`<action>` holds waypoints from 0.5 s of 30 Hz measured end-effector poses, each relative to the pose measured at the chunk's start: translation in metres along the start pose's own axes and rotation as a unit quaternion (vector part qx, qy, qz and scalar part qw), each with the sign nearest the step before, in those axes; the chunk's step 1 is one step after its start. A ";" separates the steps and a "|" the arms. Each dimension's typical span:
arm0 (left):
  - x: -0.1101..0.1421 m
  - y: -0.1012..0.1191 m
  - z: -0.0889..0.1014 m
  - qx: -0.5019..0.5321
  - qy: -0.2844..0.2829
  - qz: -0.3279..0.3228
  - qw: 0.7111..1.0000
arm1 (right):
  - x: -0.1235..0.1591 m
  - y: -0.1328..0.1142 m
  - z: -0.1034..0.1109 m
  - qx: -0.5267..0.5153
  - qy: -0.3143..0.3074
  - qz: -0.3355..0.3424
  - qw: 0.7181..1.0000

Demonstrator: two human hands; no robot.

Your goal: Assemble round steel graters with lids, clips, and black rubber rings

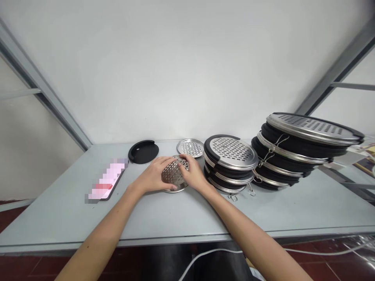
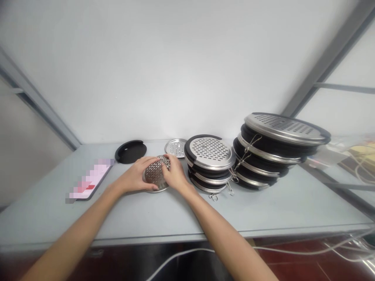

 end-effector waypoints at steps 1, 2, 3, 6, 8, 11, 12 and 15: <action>0.000 0.000 -0.001 0.001 -0.006 0.002 1.000 | 0.000 0.001 0.000 0.004 0.001 -0.002 1.000; 0.000 0.000 -0.001 0.000 -0.010 0.004 1.000 | 0.000 0.002 0.000 0.010 0.002 -0.004 1.000; 0.001 -0.001 -0.001 -0.002 -0.014 0.009 1.000 | 0.000 0.003 0.000 0.016 0.003 -0.005 1.000; 0.002 -0.008 0.001 -0.019 -0.012 0.048 0.999 | 0.000 0.004 0.001 0.037 0.000 -0.013 0.999; 0.004 -0.017 0.003 -0.035 -0.012 0.086 0.996 | 0.001 0.003 0.001 0.058 -0.010 -0.020 0.998; 0.008 -0.031 0.003 -0.055 -0.037 0.133 0.989 | 0.003 -0.001 0.001 0.108 -0.030 -0.022 0.993; 0.009 -0.034 0.002 -0.059 -0.044 0.140 0.987 | 0.004 -0.002 0.001 0.125 -0.036 -0.023 0.991; 0.010 -0.039 -0.001 -0.060 -0.054 0.142 0.987 | 0.004 -0.002 0.000 0.157 -0.055 -0.034 0.986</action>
Point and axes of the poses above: each hand's wrist, its own x-axis away from the middle knuckle, its own z-axis out of the back of the hand, y = z × x, the point moved 4 cm from there along -x, towards the middle knuckle, and after that the axes turned 3 degrees about -x, right-handed, at the moved point
